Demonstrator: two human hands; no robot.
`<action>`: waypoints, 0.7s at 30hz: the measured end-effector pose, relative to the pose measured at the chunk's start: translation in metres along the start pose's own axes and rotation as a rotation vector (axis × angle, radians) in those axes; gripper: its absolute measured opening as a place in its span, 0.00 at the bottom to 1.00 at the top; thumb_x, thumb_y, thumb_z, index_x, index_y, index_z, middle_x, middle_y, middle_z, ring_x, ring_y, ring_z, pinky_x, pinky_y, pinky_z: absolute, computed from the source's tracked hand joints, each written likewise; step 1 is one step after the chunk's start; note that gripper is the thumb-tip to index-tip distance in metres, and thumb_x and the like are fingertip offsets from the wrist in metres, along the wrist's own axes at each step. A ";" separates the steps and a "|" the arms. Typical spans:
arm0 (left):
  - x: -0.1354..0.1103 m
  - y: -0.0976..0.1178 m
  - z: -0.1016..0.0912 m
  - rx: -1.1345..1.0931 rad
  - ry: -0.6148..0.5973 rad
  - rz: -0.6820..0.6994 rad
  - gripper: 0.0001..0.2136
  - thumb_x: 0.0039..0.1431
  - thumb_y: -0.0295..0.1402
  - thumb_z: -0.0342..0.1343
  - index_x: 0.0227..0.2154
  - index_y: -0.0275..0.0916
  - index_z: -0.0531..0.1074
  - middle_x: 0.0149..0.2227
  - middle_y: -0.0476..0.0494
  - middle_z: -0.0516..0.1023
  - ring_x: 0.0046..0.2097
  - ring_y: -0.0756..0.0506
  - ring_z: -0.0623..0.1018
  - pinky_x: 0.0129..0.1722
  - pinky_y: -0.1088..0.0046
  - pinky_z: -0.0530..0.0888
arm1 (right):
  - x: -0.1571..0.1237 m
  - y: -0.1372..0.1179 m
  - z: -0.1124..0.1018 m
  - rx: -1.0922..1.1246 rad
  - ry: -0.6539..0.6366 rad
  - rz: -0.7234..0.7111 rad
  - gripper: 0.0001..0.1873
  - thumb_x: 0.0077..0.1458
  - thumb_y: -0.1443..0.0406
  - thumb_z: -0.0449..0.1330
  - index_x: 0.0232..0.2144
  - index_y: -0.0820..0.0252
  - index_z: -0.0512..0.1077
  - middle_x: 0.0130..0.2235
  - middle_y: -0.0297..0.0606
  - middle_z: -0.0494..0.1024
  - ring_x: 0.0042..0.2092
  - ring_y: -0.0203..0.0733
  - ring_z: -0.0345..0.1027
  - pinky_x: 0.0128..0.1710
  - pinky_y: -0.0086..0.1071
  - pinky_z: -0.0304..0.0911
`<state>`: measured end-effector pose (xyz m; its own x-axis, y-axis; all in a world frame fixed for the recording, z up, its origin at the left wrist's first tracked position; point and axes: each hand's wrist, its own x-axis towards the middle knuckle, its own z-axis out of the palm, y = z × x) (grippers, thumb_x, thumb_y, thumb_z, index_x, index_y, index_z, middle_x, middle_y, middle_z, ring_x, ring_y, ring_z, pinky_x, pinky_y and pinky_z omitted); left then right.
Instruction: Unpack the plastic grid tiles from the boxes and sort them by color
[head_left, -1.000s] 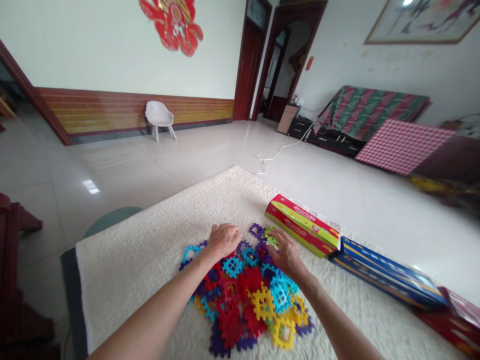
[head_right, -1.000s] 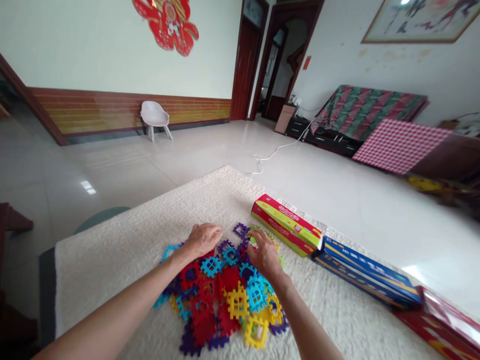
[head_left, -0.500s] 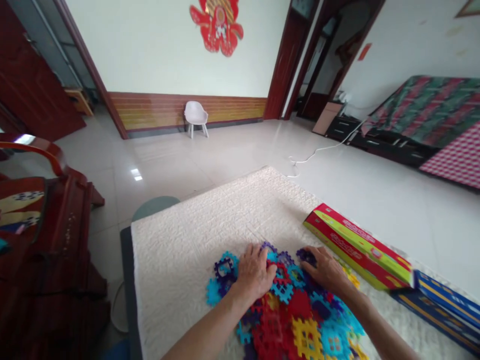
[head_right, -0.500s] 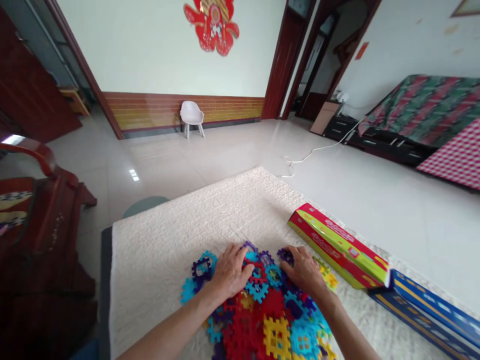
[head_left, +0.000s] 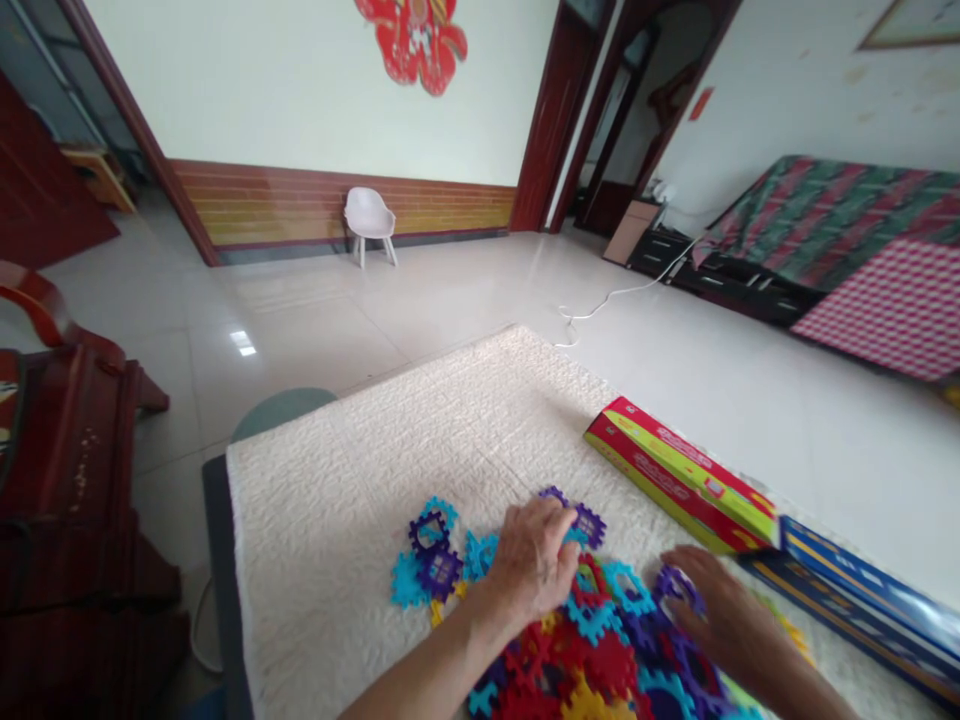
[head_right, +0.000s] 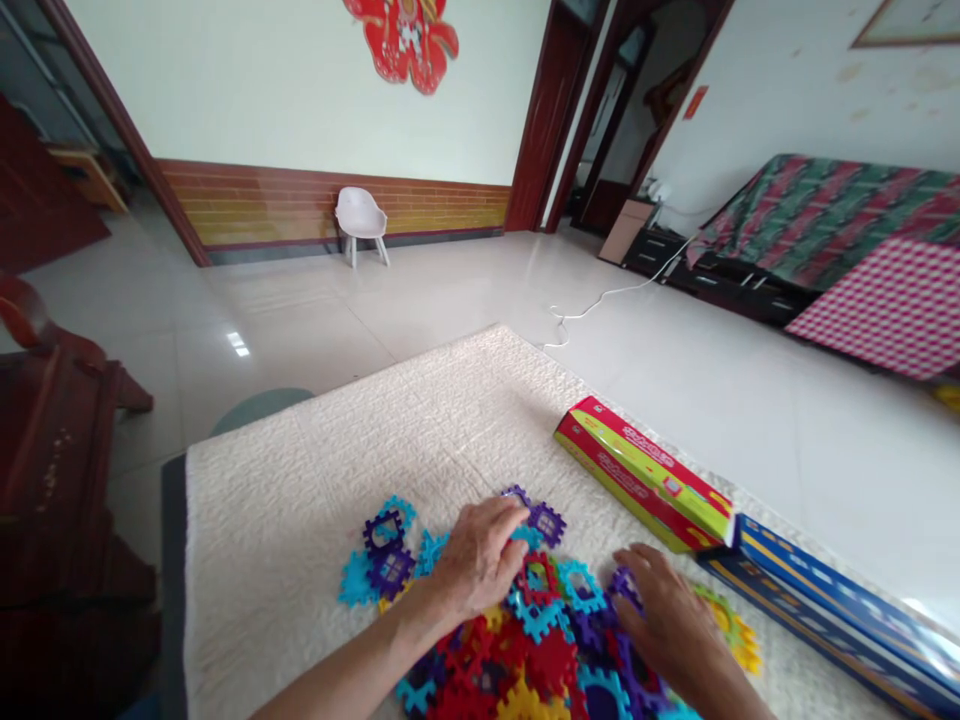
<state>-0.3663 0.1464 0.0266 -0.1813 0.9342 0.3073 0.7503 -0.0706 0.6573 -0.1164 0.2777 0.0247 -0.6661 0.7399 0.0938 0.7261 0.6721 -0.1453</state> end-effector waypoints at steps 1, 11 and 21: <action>0.000 -0.009 -0.011 0.036 0.028 -0.024 0.14 0.60 0.30 0.50 0.49 0.41 0.70 0.49 0.41 0.76 0.52 0.41 0.74 0.53 0.58 0.71 | 0.006 -0.021 0.000 0.039 0.022 -0.040 0.21 0.54 0.58 0.52 0.47 0.60 0.74 0.52 0.52 0.74 0.53 0.55 0.71 0.52 0.49 0.66; -0.066 -0.100 -0.053 0.419 0.223 -0.370 0.14 0.63 0.27 0.47 0.49 0.38 0.70 0.55 0.39 0.72 0.60 0.37 0.67 0.55 0.55 0.69 | 0.028 -0.252 0.022 0.151 -0.452 -0.319 0.48 0.43 0.62 0.59 0.67 0.62 0.50 0.69 0.45 0.49 0.69 0.58 0.39 0.65 0.58 0.41; -0.057 -0.066 -0.006 0.179 0.242 -0.224 0.16 0.59 0.24 0.48 0.49 0.39 0.69 0.53 0.39 0.74 0.59 0.39 0.69 0.58 0.55 0.69 | -0.001 -0.170 0.048 -0.050 -0.269 -0.274 0.36 0.42 0.65 0.59 0.57 0.51 0.68 0.63 0.41 0.65 0.64 0.61 0.54 0.61 0.60 0.50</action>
<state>-0.4089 0.0956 -0.0300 -0.4828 0.8081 0.3374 0.7704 0.2087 0.6024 -0.2472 0.1611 0.0019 -0.8529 0.5031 -0.1397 0.5178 0.8494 -0.1020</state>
